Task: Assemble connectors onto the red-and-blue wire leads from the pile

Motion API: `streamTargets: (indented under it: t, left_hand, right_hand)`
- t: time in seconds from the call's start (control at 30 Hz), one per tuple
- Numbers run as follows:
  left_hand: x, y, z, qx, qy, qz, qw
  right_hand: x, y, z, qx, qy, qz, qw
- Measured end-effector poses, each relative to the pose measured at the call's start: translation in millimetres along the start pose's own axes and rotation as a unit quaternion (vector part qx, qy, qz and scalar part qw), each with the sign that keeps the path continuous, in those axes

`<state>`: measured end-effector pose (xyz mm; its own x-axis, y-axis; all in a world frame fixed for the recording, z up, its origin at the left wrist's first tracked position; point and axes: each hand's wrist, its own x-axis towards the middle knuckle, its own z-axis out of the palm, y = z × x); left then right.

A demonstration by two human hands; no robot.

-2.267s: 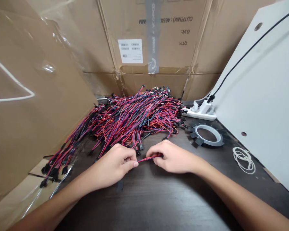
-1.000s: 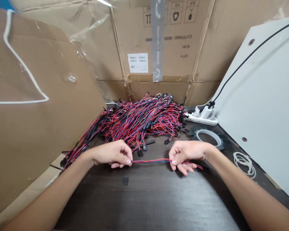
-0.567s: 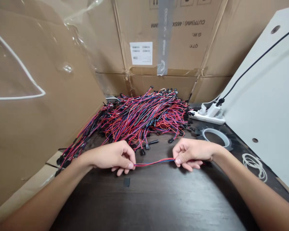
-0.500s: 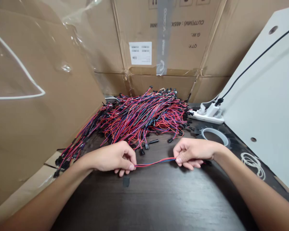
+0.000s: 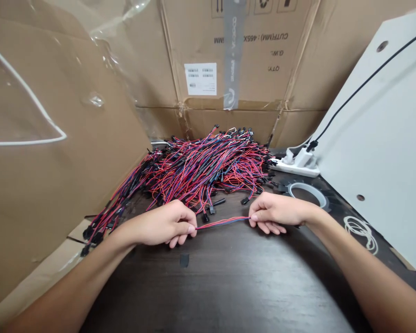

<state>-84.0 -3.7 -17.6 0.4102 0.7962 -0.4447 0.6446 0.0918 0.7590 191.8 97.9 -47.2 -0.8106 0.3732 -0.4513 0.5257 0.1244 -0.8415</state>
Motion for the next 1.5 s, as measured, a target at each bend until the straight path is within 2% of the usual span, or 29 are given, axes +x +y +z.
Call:
streamTargets:
  t: [0.2, 0.3, 0.4, 0.5, 0.63, 0.73, 0.83, 1.0, 1.17, 1.23, 1.37, 1.5]
  left_hand:
    - [-1.6, -2.9, -1.6, -0.048, -0.002, -0.040, 0.998]
    - [-3.7, -3.7, -5.1, -0.075, -0.025, -0.023, 0.997]
    - [-9.8, -4.9, -14.1, -0.152, -0.073, 0.017, 0.985]
    - [-17.8, -7.7, -25.8, -0.273, -0.136, 0.087, 0.948]
    - [-22.9, -15.3, -37.0, -0.343, -0.136, 0.214, 0.904]
    - [-23.9, -23.1, -41.3, -0.325, -0.141, 0.220, 0.909]
    - [-28.1, -29.4, -42.4, -0.322, -0.090, 0.201, 0.921]
    - [-36.2, -22.5, -35.5, -0.391, 0.085, 0.291, 0.869]
    - [-32.6, -4.4, -36.0, -0.382, 0.158, 0.365, 0.834]
    - [-30.2, -0.1, -39.1, -0.362, 0.208, 0.376, 0.827]
    - [-27.4, 7.9, -39.9, -0.346, 0.297, 0.342, 0.821]
    - [-32.7, 22.0, -42.4, -0.480, 0.315, 0.284, 0.768]
  right_hand:
    - [2.8, -2.3, 3.3, -0.076, -0.010, -0.040, 0.996]
    - [5.1, -0.7, 3.3, -0.094, -0.016, -0.073, 0.993]
    - [7.2, 1.8, 2.4, -0.088, -0.020, -0.081, 0.993]
    - [7.9, 3.7, 0.9, -0.057, -0.019, -0.064, 0.996]
    - [8.3, 3.0, 1.7, -0.033, -0.023, -0.048, 0.998]
    - [11.0, 0.6, 7.6, -0.030, -0.010, -0.079, 0.996]
    - [16.0, -1.5, 16.9, -0.004, -0.005, -0.115, 0.993]
    - [23.2, -3.5, 29.2, 0.060, -0.011, -0.121, 0.991]
    - [27.1, -8.2, 38.0, 0.102, 0.008, -0.128, 0.987]
    - [28.2, -11.9, 44.9, 0.124, 0.001, -0.136, 0.983]
    - [29.5, -20.3, 62.7, 0.163, -0.032, -0.135, 0.977]
    - [30.7, -23.9, 72.9, 0.176, -0.051, -0.130, 0.974]
